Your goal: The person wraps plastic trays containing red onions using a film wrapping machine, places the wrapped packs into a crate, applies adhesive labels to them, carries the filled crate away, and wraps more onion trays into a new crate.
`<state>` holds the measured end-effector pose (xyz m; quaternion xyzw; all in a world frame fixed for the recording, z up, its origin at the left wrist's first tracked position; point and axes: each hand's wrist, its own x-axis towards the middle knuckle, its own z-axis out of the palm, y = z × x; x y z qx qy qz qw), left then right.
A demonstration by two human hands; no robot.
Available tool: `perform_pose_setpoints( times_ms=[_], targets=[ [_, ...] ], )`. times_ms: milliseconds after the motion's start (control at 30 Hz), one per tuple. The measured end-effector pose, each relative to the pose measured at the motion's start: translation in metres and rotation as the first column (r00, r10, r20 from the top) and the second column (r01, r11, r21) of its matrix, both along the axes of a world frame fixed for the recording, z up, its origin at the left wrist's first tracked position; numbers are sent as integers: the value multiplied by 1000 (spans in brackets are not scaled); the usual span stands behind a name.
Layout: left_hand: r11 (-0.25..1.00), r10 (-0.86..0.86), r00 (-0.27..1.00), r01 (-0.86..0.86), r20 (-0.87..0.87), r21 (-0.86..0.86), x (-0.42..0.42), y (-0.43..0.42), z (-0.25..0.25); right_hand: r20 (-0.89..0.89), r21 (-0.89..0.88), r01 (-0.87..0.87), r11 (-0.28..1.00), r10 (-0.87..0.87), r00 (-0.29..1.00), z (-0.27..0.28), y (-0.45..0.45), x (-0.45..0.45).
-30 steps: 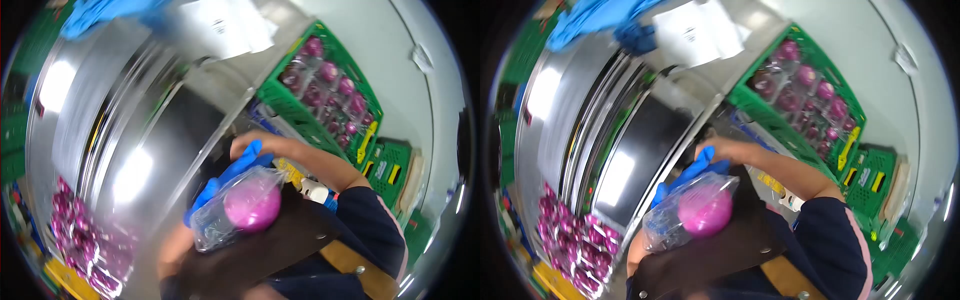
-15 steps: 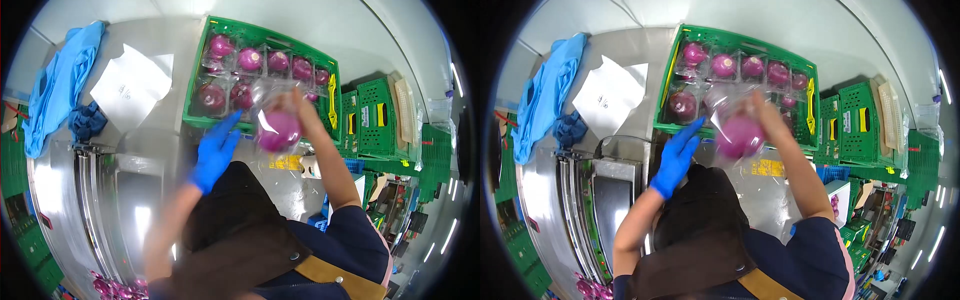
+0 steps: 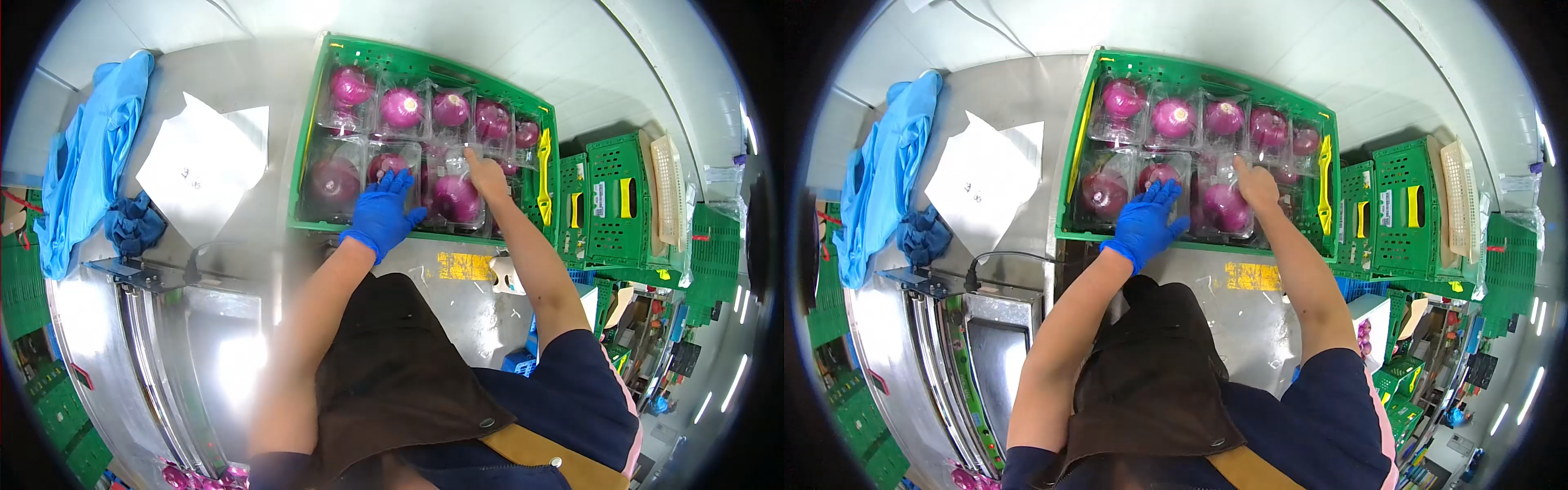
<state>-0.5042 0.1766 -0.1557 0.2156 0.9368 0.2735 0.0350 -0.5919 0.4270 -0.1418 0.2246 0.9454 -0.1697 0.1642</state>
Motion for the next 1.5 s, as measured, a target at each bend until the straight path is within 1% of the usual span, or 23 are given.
perform_pose_setpoints(
  times_ms=[167, 200, 300, 400, 500, 567, 600, 633, 700, 733, 800, 900, 1000, 1033, 1067, 1100, 1167, 1233, 1300, 1367, 1400, 1433, 1500],
  targets=[
    [998, 65, 997, -65, 52, 6, 3, 2, 7, -47, -2, -58, 998, 58, 997, -4, -26, 5],
    [998, 54, 996, -55, 73, 18, 5, 3, 6, -43, -18, -113, 993, 113, 993, -29, -6, -5],
    [997, 70, 994, -72, 85, 13, 1, -1, 1, 124, -372, 209, 905, -174, 977, -35, 17, -11],
    [994, 108, 993, -106, 38, -37, 9, 4, -6, 144, -581, 244, 776, -197, 970, -16, 5, -10],
    [992, 124, 991, -124, 47, -1, 12, 1, -2, 117, -607, 252, 754, -228, 967, -55, 23, -8],
    [996, 89, 996, -89, -28, -8, 11, 10, -16, 129, -695, 394, 601, -435, 891, -93, 34, 3],
    [994, 84, 995, -88, 55, 66, 10, 4, 7, 137, -748, 421, 513, -502, 854, -93, 31, 10],
    [985, 55, 998, -61, 42, 162, 2, 22, -31, 173, -794, 410, 448, -479, 860, -98, 30, 6],
    [855, 73, 994, -106, 85, 508, 29, -3, 15, 233, -848, 368, 381, -355, 905, -97, 43, 2],
    [900, 70, 997, -57, -14, 432, 34, -3, 9, 229, -858, 348, 377, -327, 917, -98, 51, -4],
    [794, 291, 940, -132, -179, 593, 77, -46, 61, 130, -833, 307, 459, -378, 917, -95, 67, -21],
    [750, 445, 865, -217, -234, 625, 173, -162, 151, -252, -730, 175, 661, -498, 830, -68, 54, -29],
    [328, 878, 478, -537, -40, 777, 310, -285, 207, -480, -725, -88, 683, -411, 775, -19, -38, -5],
    [153, 977, 206, -488, -57, 859, 371, -324, 207, -516, -733, -189, 653, -354, 780, -2, -80, 6],
    [-2, 996, -85, -386, -34, 922, 432, -363, 207, -607, -657, -355, 665, -186, 773, 23, -130, 25],
    [-123, 923, -382, -404, -45, 906, 483, -380, 221, -629, -643, -426, 636, -122, 767, 41, -183, 39],
    [-195, 690, -722, -251, -49, 948, 626, -440, 172, -667, -650, -577, 494, -8, 745, 66, -286, 67],
    [-503, 502, -861, -222, 73, 836, 756, -476, 108, -681, -681, -658, 322, 54, 731, 102, -391, 117],
    [-808, 519, -667, -180, 534, 561, 822, -483, 80, -720, -669, -742, -48, 294, 629, 116, -471, 161],
    [-875, 467, -688, -268, 556, 402, 819, -498, 69, -782, -572, -771, -280, 468, 411, 151, -542, 250],
    [-723, 688, -686, -622, 237, 300, 841, -510, 39, -721, -613, -736, -288, 585, 372, 164, -570, 293],
    [-791, 607, -695, -481, 385, 379, 830, -516, 35, -657, -691, -605, -395, 692, 299, 176, -593, 334],
    [-874, 422, -643, -101, 639, 475, 806, -528, 28, -612, -639, -607, -472, 791, 29, 187, -639, 403]
  ],
)
